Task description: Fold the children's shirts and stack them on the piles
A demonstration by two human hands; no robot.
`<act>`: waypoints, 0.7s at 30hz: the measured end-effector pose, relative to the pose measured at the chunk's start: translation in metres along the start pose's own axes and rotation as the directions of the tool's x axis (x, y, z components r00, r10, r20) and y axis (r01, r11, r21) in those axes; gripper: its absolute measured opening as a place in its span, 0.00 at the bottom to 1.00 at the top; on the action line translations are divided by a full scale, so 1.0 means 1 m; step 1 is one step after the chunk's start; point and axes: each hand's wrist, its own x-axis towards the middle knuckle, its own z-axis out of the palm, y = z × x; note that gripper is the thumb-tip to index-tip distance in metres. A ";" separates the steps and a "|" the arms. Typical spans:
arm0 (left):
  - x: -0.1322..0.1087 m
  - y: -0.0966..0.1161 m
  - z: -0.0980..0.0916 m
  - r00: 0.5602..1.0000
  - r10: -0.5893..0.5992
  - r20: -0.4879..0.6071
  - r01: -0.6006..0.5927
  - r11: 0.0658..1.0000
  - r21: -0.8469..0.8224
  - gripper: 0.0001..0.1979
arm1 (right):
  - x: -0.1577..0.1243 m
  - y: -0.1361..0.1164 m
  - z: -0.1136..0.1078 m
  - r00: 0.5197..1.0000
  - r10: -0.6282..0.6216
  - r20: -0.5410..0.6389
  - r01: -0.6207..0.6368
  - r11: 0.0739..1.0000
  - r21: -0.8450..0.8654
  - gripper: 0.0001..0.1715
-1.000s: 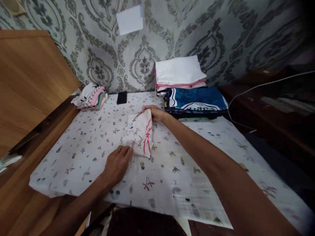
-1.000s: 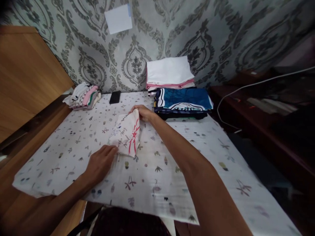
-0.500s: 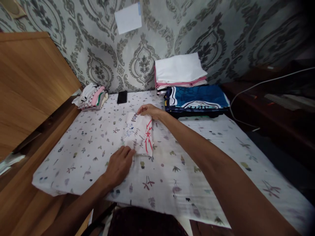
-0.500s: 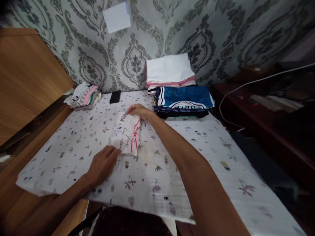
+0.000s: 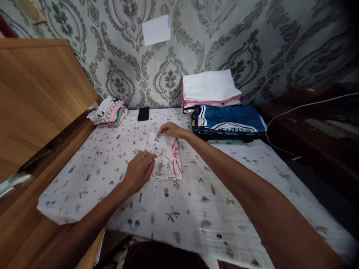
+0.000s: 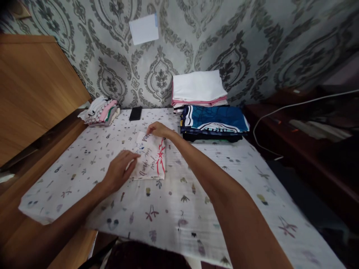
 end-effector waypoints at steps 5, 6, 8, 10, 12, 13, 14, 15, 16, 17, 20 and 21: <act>0.018 -0.007 0.035 0.977 0.019 0.211 -0.056 0.984 0.171 0.27 | -0.014 -0.026 0.021 0.992 -0.081 -0.094 0.054 0.964 -0.259 0.19; 0.016 -0.005 0.043 0.963 0.027 0.268 -0.080 0.978 0.191 0.27 | -0.017 -0.029 0.028 0.991 -0.123 -0.044 0.105 0.948 -0.301 0.20; 0.010 0.000 0.054 0.944 0.030 0.327 -0.104 0.972 0.212 0.26 | -0.023 -0.030 0.042 0.977 -0.192 0.092 0.212 0.909 -0.360 0.22; 0.005 0.003 0.058 0.940 0.028 0.339 -0.106 0.971 0.215 0.25 | -0.028 -0.026 0.054 0.964 -0.198 0.179 0.253 0.890 -0.378 0.25; 0.002 0.006 0.057 0.936 0.033 0.351 -0.110 0.973 0.201 0.24 | -0.028 -0.021 0.061 0.970 -0.165 0.177 0.220 0.906 -0.363 0.27; 0.001 0.008 0.055 0.933 0.037 0.357 -0.112 0.975 0.191 0.24 | -0.027 -0.018 0.062 0.973 -0.155 0.173 0.207 0.915 -0.347 0.27; -0.001 0.010 0.053 0.931 0.043 0.364 -0.114 0.978 0.177 0.24 | -0.024 -0.016 0.062 0.973 -0.151 0.174 0.201 0.924 -0.324 0.27; -0.003 0.013 0.051 0.927 0.054 0.370 -0.119 0.980 0.157 0.25 | -0.021 -0.015 0.060 0.974 -0.152 0.168 0.196 0.936 -0.293 0.26; -0.006 0.016 0.047 0.922 0.072 0.381 -0.130 0.983 0.128 0.25 | -0.018 -0.013 0.057 0.977 -0.153 0.147 0.187 0.949 -0.255 0.25; -0.010 0.019 0.044 0.912 0.101 0.397 -0.146 0.986 0.084 0.25 | -0.016 -0.012 0.053 0.983 -0.149 0.104 0.169 0.961 -0.219 0.24; -0.025 0.019 0.028 0.890 0.181 0.419 -0.147 0.983 -0.112 0.22 | -0.017 -0.004 0.034 0.993 -0.090 -0.082 0.075 0.983 -0.168 0.25; -0.030 0.016 0.022 0.912 0.154 0.381 -0.094 0.981 -0.172 0.21 | -0.021 0.001 0.026 0.989 -0.060 -0.134 0.036 0.984 -0.175 0.25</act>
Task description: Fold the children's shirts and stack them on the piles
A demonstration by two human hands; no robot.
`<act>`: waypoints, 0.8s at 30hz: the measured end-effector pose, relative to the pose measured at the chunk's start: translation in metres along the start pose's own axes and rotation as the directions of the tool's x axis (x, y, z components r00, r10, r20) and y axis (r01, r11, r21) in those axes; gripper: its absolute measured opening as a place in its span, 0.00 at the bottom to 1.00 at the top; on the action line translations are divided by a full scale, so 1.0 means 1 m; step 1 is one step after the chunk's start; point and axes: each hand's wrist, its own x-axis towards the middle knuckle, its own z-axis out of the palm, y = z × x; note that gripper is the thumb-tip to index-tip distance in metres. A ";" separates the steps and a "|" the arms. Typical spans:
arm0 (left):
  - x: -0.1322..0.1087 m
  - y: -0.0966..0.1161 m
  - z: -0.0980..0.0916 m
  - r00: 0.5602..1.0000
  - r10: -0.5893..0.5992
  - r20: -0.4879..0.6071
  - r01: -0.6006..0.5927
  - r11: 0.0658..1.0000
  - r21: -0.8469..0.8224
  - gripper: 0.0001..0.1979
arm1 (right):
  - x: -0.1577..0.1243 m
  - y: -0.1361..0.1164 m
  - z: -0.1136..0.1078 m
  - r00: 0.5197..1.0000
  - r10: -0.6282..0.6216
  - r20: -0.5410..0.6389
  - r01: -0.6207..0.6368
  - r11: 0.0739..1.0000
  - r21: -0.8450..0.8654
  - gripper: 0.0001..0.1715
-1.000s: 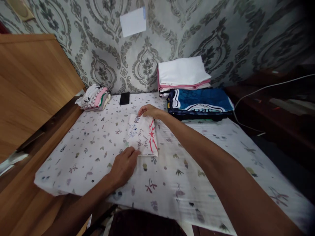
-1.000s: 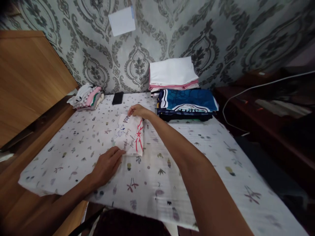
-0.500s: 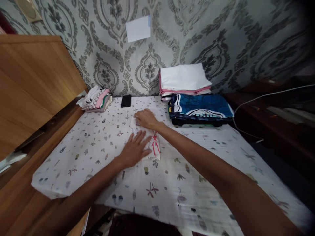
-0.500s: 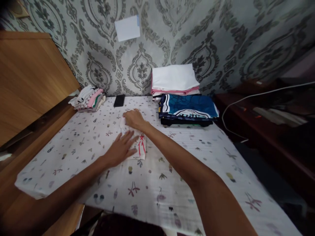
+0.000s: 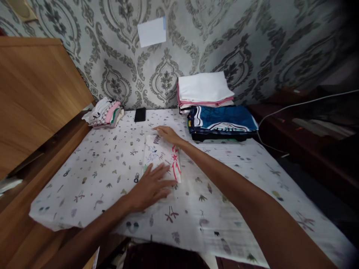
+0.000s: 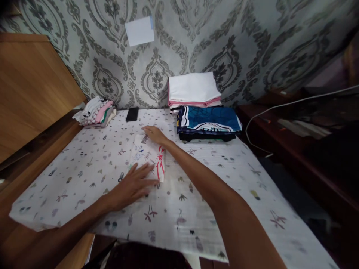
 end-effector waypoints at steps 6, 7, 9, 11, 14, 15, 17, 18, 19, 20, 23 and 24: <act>-0.021 -0.034 -0.020 0.782 -0.562 -0.270 0.394 0.781 -0.484 0.15 | -0.033 0.032 -0.024 0.968 0.230 -0.097 -0.241 0.963 -0.125 0.21; -0.020 -0.036 -0.021 0.768 -0.590 -0.250 0.412 0.753 -0.513 0.14 | -0.036 0.034 -0.025 0.960 0.260 -0.101 -0.272 0.953 -0.134 0.20; -0.016 -0.034 -0.021 0.777 -0.581 -0.241 0.420 0.765 -0.489 0.15 | -0.037 0.035 -0.024 0.947 0.301 -0.108 -0.315 0.939 -0.140 0.14; -0.012 -0.024 -0.019 0.807 -0.534 -0.252 0.422 0.821 -0.384 0.16 | -0.033 0.033 -0.023 0.941 0.311 -0.129 -0.328 0.935 -0.135 0.11; -0.007 -0.009 -0.017 0.844 -0.481 -0.238 0.430 0.872 -0.234 0.17 | -0.028 0.031 -0.022 0.937 0.299 -0.183 -0.324 0.938 -0.124 0.13; -0.006 -0.006 -0.017 0.846 -0.484 -0.224 0.443 0.871 -0.210 0.17 | -0.027 0.032 -0.021 0.934 0.298 -0.196 -0.325 0.937 -0.123 0.14; -0.006 -0.004 -0.018 0.834 -0.515 -0.199 0.481 0.854 -0.195 0.18 | -0.026 0.035 -0.020 0.929 0.307 -0.205 -0.336 0.933 -0.127 0.14; -0.007 -0.005 -0.019 0.822 -0.538 -0.189 0.504 0.840 -0.201 0.19 | -0.027 0.036 -0.019 0.928 0.311 -0.203 -0.341 0.931 -0.131 0.13; -0.008 -0.007 -0.021 0.808 -0.561 -0.179 0.523 0.824 -0.219 0.21 | -0.027 0.038 -0.018 0.929 0.313 -0.197 -0.342 0.930 -0.136 0.13; -0.008 -0.009 -0.023 0.792 -0.587 -0.171 0.541 0.803 -0.251 0.23 | -0.028 0.040 -0.017 0.931 0.310 -0.191 -0.339 0.930 -0.141 0.13; -0.007 -0.017 -0.031 0.721 -0.688 -0.090 0.590 0.676 -0.441 0.28 | -0.030 0.039 -0.014 0.950 0.262 -0.171 -0.289 0.944 -0.157 0.17; -0.005 -0.019 -0.034 0.693 -0.720 -0.036 0.604 0.607 -0.517 0.29 | -0.030 0.037 -0.013 0.959 0.234 -0.157 -0.259 0.952 -0.162 0.19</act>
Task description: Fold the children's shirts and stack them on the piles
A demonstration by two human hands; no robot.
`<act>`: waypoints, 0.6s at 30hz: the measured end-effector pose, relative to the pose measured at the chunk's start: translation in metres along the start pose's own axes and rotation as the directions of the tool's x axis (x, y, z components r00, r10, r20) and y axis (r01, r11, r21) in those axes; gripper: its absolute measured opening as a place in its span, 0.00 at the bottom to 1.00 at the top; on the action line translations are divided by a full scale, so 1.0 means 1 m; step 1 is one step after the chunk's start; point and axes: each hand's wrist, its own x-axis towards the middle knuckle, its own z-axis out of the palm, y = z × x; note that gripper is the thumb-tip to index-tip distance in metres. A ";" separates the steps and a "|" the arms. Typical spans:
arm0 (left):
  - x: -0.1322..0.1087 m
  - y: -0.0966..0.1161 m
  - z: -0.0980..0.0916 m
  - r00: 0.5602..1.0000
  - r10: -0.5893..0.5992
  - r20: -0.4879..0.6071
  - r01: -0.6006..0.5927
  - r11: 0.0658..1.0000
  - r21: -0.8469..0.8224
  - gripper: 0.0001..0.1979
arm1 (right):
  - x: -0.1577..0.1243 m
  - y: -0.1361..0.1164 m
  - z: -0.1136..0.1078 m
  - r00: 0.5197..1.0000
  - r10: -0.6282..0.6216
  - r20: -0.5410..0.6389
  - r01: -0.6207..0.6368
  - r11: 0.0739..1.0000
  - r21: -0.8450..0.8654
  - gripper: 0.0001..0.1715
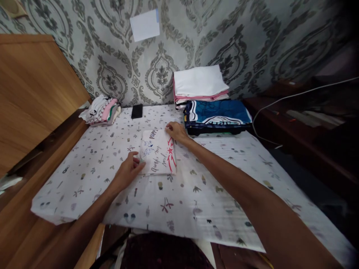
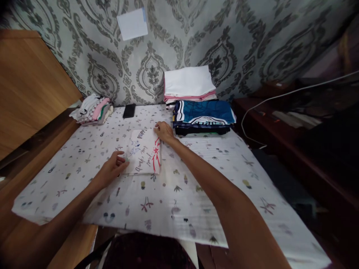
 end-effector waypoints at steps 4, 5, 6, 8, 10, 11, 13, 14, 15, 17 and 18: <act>0.010 0.010 -0.001 0.965 -0.210 0.156 0.241 0.946 -0.217 0.28 | 0.002 -0.017 0.000 0.988 -0.114 0.100 0.114 0.993 -0.002 0.28; 0.012 0.013 0.000 0.955 -0.229 0.189 0.269 0.935 -0.231 0.26 | 0.005 -0.021 0.000 0.983 -0.126 0.133 0.128 0.992 -0.006 0.29; 0.013 0.015 0.001 0.947 -0.233 0.222 0.284 0.929 -0.238 0.23 | 0.008 -0.026 -0.001 0.978 -0.133 0.164 0.136 0.991 -0.010 0.29; 0.016 0.016 -0.001 0.930 -0.217 0.298 0.295 0.921 -0.252 0.19 | 0.014 -0.033 -0.005 0.968 -0.134 0.210 0.141 0.990 -0.018 0.25; 0.017 0.015 -0.009 0.920 -0.192 0.341 0.298 0.908 -0.293 0.17 | 0.015 -0.036 -0.010 0.964 -0.127 0.233 0.136 0.990 -0.022 0.20; 0.018 0.013 -0.016 0.927 -0.186 0.326 0.295 0.897 -0.328 0.17 | 0.012 -0.037 -0.013 0.964 -0.122 0.236 0.131 0.991 -0.023 0.17; 0.021 0.007 -0.035 0.951 -0.196 0.239 0.281 0.868 -0.409 0.18 | -0.002 -0.036 -0.018 0.966 -0.106 0.236 0.114 0.993 -0.019 0.14; 0.023 0.002 -0.044 0.958 -0.214 0.190 0.278 0.854 -0.439 0.18 | -0.013 -0.035 -0.019 0.967 -0.096 0.236 0.103 0.995 -0.016 0.13; 0.024 -0.003 -0.053 0.959 -0.239 0.151 0.282 0.846 -0.453 0.19 | -0.024 -0.034 -0.020 0.968 -0.086 0.235 0.092 0.996 -0.015 0.12; 0.026 -0.014 -0.065 0.952 -0.285 0.112 0.306 0.862 -0.405 0.19 | -0.048 -0.033 -0.019 0.975 -0.061 0.216 0.066 0.998 -0.020 0.12; 0.026 -0.019 -0.068 0.951 -0.294 0.101 0.311 0.891 -0.332 0.19 | -0.058 -0.033 -0.019 0.979 -0.048 0.198 0.054 0.998 -0.025 0.12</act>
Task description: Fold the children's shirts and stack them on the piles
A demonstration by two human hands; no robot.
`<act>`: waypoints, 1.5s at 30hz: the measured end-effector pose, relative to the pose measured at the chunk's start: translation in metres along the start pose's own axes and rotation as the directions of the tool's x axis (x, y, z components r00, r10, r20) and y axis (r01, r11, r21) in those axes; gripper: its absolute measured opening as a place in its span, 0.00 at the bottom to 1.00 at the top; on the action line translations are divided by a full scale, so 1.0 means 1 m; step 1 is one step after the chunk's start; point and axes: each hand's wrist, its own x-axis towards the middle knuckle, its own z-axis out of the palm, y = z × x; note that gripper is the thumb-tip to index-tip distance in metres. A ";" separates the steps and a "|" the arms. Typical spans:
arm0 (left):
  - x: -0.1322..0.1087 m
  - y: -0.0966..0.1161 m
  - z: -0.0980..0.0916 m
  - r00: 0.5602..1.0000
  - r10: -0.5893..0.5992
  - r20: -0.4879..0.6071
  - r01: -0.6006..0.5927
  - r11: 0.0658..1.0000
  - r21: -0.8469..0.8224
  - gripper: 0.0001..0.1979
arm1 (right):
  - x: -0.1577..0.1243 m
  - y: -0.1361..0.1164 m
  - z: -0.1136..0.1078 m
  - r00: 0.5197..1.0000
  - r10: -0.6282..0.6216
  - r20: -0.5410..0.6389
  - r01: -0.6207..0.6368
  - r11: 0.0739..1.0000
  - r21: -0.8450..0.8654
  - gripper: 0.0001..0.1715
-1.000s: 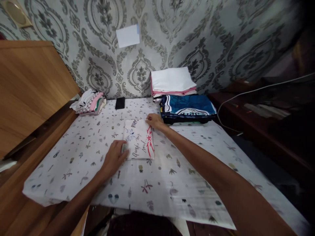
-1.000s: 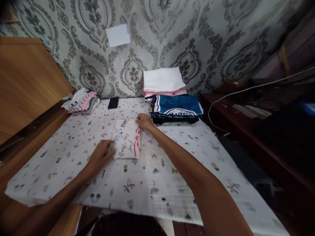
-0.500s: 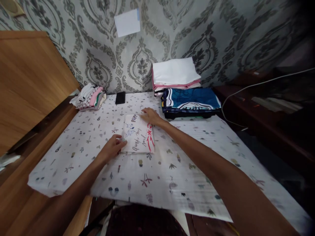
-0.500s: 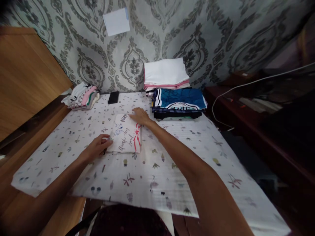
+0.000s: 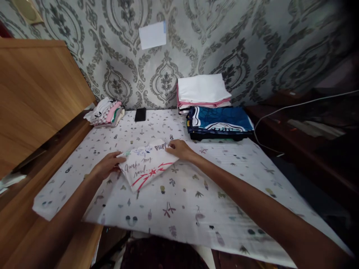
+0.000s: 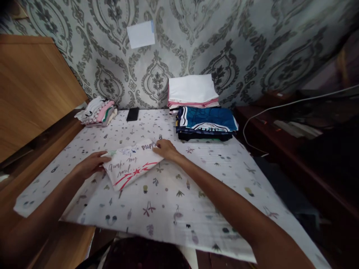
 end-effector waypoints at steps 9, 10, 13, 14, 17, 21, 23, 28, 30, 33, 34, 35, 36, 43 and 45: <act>-0.011 -0.022 0.034 0.729 0.685 -0.007 -0.334 0.364 0.869 0.26 | -0.013 -0.019 -0.001 0.987 0.070 -0.143 -0.093 0.983 -0.156 0.17; -0.009 -0.024 0.041 0.687 0.724 0.064 -0.406 0.310 0.859 0.27 | -0.011 -0.024 0.000 0.986 0.028 -0.164 -0.059 0.981 -0.187 0.17; 0.002 -0.032 0.064 0.624 0.750 0.217 -0.534 0.207 0.820 0.33 | -0.002 -0.042 0.010 0.956 -0.254 -0.145 0.222 0.952 -0.209 0.21; 0.004 -0.036 0.070 0.635 0.732 0.247 -0.539 0.190 0.821 0.35 | 0.001 -0.046 0.016 0.933 -0.347 -0.092 0.326 0.926 -0.191 0.22; 0.005 -0.049 0.080 0.719 0.645 0.257 -0.474 0.185 0.861 0.43 | 0.011 -0.051 0.038 0.900 -0.431 0.068 0.437 0.888 -0.142 0.29; -0.005 -0.061 0.075 0.770 0.609 0.190 -0.386 0.206 0.899 0.49 | 0.020 -0.042 0.053 0.929 -0.360 0.090 0.370 0.915 -0.161 0.33; -0.009 -0.065 0.070 0.783 0.597 0.174 -0.369 0.220 0.903 0.49 | 0.023 -0.037 0.052 0.939 -0.331 0.095 0.343 0.925 -0.164 0.34; -0.018 -0.075 0.057 0.830 0.550 0.096 -0.302 0.298 0.906 0.52 | 0.027 -0.031 0.045 0.969 -0.236 0.079 0.245 0.958 -0.151 0.33; -0.023 -0.078 0.050 0.841 0.536 0.071 -0.291 0.338 0.895 0.52 | 0.027 -0.031 0.043 0.982 -0.183 0.034 0.186 0.971 -0.148 0.31; -0.028 -0.074 0.035 0.842 0.538 0.042 -0.314 0.425 0.849 0.45 | 0.025 -0.035 0.038 0.996 -0.059 -0.065 0.048 0.986 -0.160 0.30; -0.028 -0.071 0.029 0.840 0.543 0.015 -0.315 0.465 0.828 0.41 | 0.024 -0.038 0.035 0.997 -0.001 -0.083 -0.012 0.989 -0.150 0.30; -0.027 -0.067 0.023 0.837 0.548 -0.020 -0.311 0.504 0.806 0.38 | 0.023 -0.041 0.032 0.995 0.057 -0.083 -0.067 0.989 -0.130 0.30; -0.025 -0.063 0.016 0.836 0.546 -0.054 -0.301 0.539 0.787 0.35 | 0.022 -0.043 0.029 0.992 0.104 -0.068 -0.111 0.988 -0.106 0.30; 0.007 -0.056 -0.010 0.894 0.443 -0.063 -0.321 0.732 0.601 0.24 | 0.019 -0.045 0.014 0.992 0.121 -0.030 -0.121 0.993 0.001 0.17; 0.005 -0.054 -0.006 0.902 0.430 -0.043 -0.369 0.818 0.441 0.24 | 0.012 -0.042 0.014 0.995 0.080 -0.055 -0.077 0.996 0.055 0.14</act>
